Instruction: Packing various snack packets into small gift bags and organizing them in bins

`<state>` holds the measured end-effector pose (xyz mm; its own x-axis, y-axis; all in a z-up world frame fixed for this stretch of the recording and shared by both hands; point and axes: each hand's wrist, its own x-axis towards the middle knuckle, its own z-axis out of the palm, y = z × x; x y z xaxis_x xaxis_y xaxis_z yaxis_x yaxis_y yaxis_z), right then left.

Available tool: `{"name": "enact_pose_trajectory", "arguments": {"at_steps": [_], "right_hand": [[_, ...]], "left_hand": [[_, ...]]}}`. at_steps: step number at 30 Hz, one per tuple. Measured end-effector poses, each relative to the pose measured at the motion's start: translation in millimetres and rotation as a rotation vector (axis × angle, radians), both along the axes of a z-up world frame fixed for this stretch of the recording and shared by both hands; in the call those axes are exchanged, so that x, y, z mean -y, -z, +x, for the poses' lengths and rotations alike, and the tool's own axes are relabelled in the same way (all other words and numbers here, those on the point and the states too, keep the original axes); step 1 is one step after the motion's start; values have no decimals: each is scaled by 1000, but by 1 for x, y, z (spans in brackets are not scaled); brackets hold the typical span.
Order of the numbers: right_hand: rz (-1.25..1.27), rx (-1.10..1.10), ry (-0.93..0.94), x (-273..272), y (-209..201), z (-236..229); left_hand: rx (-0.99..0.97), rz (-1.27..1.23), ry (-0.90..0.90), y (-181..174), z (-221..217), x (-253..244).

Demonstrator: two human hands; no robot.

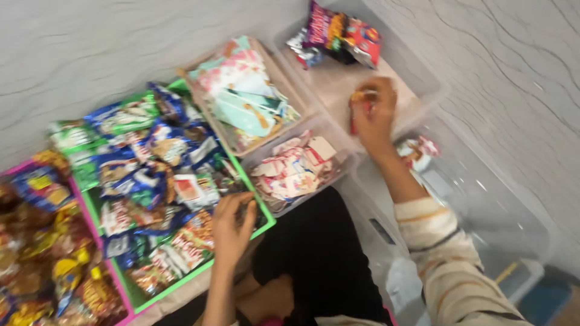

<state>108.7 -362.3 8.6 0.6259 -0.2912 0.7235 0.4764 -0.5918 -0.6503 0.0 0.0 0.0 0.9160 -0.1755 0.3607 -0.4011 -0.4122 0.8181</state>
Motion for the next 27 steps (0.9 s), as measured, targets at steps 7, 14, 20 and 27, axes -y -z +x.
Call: {"name": "enact_pose_trajectory", "arguments": {"at_steps": [7,14,20,27], "right_hand": [[-282,-366,-298,-99,41,144],[-307,-825,-201,-135,84,229],[-264,-1043,4,-134,163,291],[-336,-704,-90,-141,78,252]], "left_hand": [[37,-5,-27,13,2,-5],[32,-12,4,14,3,-6],[21,-1,11,13,3,-6],[36,13,13,11,4,-7]]}}
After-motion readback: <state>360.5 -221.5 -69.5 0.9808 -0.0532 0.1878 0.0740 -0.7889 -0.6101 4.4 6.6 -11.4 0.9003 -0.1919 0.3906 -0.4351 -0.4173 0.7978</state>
